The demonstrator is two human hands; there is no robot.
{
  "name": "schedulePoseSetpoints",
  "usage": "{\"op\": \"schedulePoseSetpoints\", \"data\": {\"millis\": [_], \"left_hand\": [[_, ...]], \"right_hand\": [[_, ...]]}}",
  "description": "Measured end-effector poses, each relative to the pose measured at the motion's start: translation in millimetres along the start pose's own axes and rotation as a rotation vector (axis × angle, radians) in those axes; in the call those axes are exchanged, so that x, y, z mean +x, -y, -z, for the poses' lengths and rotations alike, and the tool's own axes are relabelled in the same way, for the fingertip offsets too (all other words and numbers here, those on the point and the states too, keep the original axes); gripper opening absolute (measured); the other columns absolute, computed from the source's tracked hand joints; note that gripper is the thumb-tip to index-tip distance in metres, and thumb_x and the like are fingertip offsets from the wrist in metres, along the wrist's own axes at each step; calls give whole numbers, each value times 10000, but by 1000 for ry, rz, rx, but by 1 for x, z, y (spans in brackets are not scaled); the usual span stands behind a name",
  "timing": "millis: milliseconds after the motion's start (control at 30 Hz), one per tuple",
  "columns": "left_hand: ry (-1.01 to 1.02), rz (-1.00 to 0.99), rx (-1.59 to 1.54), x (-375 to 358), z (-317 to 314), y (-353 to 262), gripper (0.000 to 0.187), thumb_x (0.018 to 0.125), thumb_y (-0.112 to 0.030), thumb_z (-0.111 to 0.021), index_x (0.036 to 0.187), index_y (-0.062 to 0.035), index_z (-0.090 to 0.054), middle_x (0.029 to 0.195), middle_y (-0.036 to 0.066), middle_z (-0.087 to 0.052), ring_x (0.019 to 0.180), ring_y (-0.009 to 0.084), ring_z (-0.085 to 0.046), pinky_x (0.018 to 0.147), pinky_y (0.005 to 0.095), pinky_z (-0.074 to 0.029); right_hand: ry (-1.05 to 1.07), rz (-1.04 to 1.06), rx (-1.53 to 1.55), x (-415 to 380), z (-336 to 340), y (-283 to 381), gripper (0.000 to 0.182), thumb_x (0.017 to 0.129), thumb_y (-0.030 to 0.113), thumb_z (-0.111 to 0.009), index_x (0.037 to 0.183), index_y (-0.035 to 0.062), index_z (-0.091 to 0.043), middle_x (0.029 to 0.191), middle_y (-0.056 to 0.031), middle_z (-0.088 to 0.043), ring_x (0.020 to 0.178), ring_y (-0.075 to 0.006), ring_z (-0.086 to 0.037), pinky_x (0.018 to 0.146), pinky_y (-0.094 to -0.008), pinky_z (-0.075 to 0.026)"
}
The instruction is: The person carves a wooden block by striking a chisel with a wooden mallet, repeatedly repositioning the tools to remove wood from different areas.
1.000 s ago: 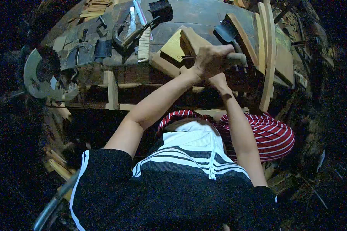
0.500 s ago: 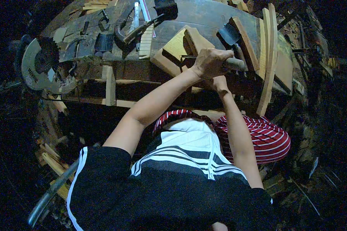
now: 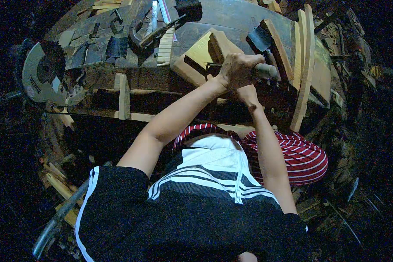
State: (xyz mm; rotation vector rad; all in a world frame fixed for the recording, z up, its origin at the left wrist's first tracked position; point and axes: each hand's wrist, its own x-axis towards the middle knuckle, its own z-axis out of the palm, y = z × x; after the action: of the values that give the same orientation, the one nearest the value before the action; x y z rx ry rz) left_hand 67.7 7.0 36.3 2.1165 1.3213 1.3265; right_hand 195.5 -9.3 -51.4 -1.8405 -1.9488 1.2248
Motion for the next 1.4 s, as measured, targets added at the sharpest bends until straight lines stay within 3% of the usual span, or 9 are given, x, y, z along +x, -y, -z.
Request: {"op": "schedulePoseSetpoints", "data": {"millis": [333, 433, 867, 933, 967, 1033, 1167, 1300, 1400], "left_hand": [[-114, 40, -7, 4, 11, -3, 198, 737, -222, -688, 865, -149, -556, 599, 116, -580, 552, 320, -613, 487, 404, -482], [-124, 71, 7, 5, 13, 1, 311, 771, -375, -679, 802, -102, -534, 617, 126, -574, 579, 317, -618, 507, 395, -488], [-152, 189, -485, 5, 11, 33, 237, 765, -265, -668, 857, -97, -529, 698, 115, -581, 578, 308, -611, 502, 367, -484], [-212, 38, -204, 9, 16, 30, 234, 769, -268, -664, 865, -99, -535, 700, 109, -580, 570, 299, -608, 501, 360, -484], [-265, -110, 75, 12, 18, 29, 231, 773, -271, -661, 873, -101, -541, 702, 102, -580, 561, 290, -605, 500, 353, -485], [-363, 7, -404, 0, -7, 48, 251, 745, -285, -678, 875, -111, -553, 703, 93, -583, 555, 283, -602, 520, 347, -492], [-76, 11, -236, -13, 27, 9, 318, 630, -244, -724, 889, -138, -573, 708, 97, -617, 639, 282, -634, 562, 357, -499], [28, 12, -129, -19, 20, -6, 339, 614, -228, -726, 916, -143, -596, 747, 101, -641, 671, 272, -648, 591, 346, -514], [3, -86, -142, -16, 19, -6, 340, 613, -227, -746, 909, -132, -610, 751, 108, -646, 658, 250, -654, 583, 333, -515]], "right_hand": [[19, 40, -49, -1, 4, 9, 413, 751, 319, -606, 948, -44, -636, 1006, -309, -603, 954, -406, -602, 836, -469, -470], [75, 66, -80, -1, 9, 18, 438, 762, 330, -581, 981, -48, -616, 970, -302, -615, 945, -438, -592, 835, -482, -463], [53, 75, -128, -15, 17, 38, 676, 827, 509, -544, 1286, 37, -393, 1081, -300, -584, 1023, -440, -564, 839, -501, -445], [53, 58, -138, -6, 12, 27, 687, 831, 510, -549, 1303, 41, -377, 1090, -302, -578, 1041, -434, -560, 842, -489, -444], [26, 172, -18, 7, 6, 6, 690, 828, 503, -560, 1298, 29, -385, 1088, -277, -587, 1028, -398, -576, 833, -467, -451], [135, 110, 225, 3, 23, 18, 604, 858, 421, -558, 1253, -17, -427, 1039, -178, -610, 943, -254, -604, 780, -391, -474], [-44, 208, 709, -11, 62, 59, 291, 888, 223, -520, 1137, 73, -513, 873, -35, -571, 739, -125, -551, 634, -287, -472], [-79, 70, 803, -24, 132, 87, 363, 880, 276, -551, 1175, 83, -467, 817, -21, -520, 653, -103, -477, 595, -273, -442], [-249, 264, 835, -51, 166, 75, 241, 922, 298, -498, 924, 60, -539, 699, -44, -549, 536, -113, -521, 447, -253, -437]]}}
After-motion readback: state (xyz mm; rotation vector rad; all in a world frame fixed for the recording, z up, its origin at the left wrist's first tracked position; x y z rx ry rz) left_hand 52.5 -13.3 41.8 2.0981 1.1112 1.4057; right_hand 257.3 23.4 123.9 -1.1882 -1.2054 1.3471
